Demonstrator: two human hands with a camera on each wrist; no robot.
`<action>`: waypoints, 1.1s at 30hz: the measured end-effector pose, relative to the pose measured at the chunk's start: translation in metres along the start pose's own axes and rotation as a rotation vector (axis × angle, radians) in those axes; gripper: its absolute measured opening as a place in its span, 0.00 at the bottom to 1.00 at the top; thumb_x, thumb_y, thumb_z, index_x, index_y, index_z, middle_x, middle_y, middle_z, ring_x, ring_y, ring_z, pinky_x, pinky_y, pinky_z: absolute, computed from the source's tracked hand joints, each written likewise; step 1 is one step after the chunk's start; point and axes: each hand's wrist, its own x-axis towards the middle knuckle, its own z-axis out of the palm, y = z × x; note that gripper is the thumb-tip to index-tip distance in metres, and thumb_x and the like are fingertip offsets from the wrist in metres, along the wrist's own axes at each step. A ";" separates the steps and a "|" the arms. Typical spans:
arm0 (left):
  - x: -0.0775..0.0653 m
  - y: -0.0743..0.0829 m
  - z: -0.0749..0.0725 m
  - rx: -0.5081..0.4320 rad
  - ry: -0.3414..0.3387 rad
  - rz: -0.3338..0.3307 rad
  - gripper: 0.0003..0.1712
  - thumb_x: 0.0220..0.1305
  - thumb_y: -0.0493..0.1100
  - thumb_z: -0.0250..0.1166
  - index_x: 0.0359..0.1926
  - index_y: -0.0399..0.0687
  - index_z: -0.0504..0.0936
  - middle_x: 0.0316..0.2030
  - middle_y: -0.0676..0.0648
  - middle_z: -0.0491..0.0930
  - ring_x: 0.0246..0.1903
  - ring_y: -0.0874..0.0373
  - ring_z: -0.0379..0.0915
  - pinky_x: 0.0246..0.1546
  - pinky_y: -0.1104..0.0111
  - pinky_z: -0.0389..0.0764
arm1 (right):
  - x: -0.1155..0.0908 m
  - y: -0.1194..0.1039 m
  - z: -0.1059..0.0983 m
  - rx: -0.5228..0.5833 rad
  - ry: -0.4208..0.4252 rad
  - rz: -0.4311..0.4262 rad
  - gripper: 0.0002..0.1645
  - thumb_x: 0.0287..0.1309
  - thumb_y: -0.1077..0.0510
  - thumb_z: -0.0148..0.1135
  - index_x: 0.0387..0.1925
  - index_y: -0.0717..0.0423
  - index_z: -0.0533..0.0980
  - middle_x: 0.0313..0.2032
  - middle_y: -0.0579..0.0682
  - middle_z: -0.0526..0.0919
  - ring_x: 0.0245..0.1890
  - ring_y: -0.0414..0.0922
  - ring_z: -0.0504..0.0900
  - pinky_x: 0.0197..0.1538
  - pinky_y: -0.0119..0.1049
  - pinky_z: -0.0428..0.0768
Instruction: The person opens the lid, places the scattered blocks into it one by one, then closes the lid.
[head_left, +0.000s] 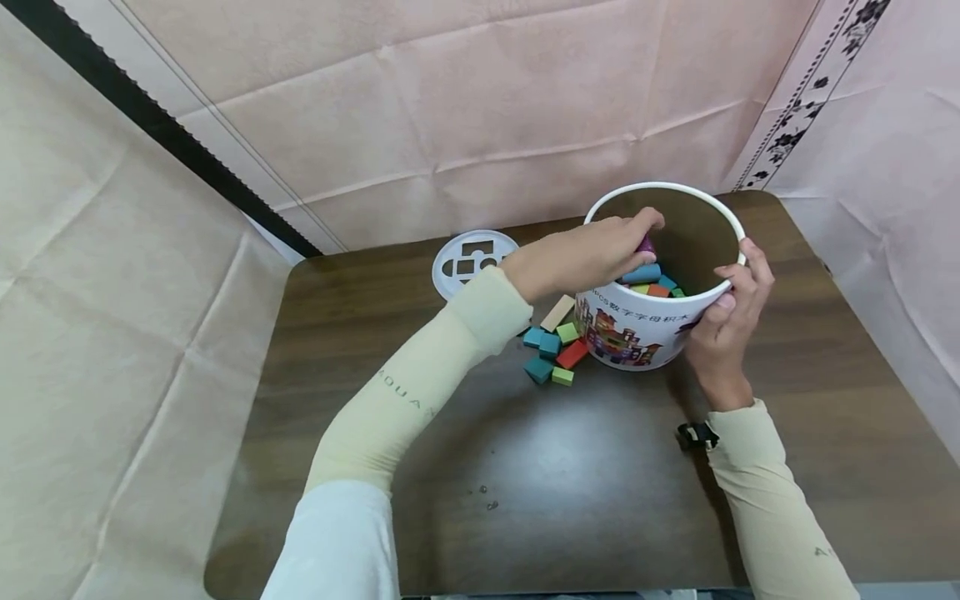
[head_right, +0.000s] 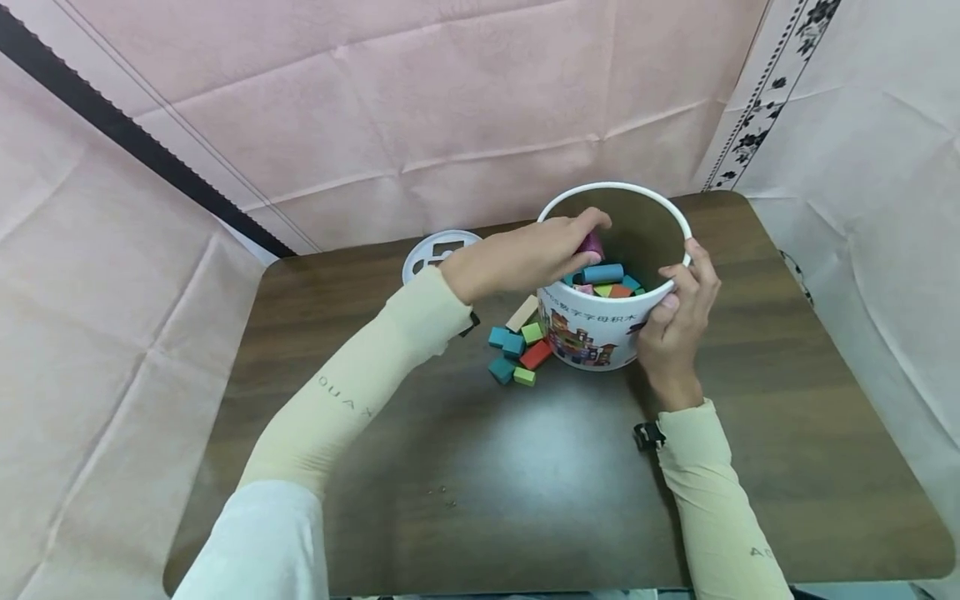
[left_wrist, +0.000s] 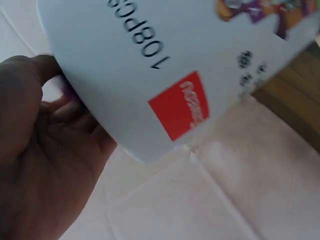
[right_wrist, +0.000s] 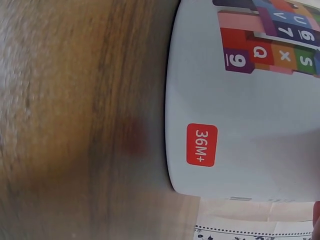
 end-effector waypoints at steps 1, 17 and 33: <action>0.005 -0.002 0.000 -0.029 -0.016 0.008 0.27 0.73 0.54 0.49 0.66 0.43 0.62 0.52 0.52 0.77 0.46 0.68 0.71 0.51 0.80 0.68 | -0.001 -0.001 0.001 0.004 0.002 0.003 0.41 0.66 0.30 0.38 0.43 0.67 0.67 0.62 0.56 0.67 0.65 0.52 0.64 0.67 0.48 0.61; 0.059 -0.013 0.009 -0.071 -0.305 -0.072 0.11 0.65 0.42 0.63 0.46 0.57 0.88 0.45 0.55 0.83 0.44 0.63 0.76 0.47 0.72 0.76 | -0.001 0.000 0.003 -0.010 -0.004 0.018 0.41 0.66 0.28 0.37 0.41 0.66 0.67 0.61 0.55 0.67 0.65 0.51 0.65 0.68 0.47 0.61; 0.024 -0.013 0.022 -0.156 0.408 0.024 0.15 0.72 0.50 0.53 0.51 0.52 0.82 0.48 0.57 0.77 0.49 0.70 0.67 0.53 0.84 0.61 | -0.001 0.002 -0.002 -0.133 -0.045 -0.082 0.27 0.70 0.33 0.36 0.51 0.49 0.61 0.61 0.54 0.69 0.63 0.52 0.69 0.65 0.48 0.66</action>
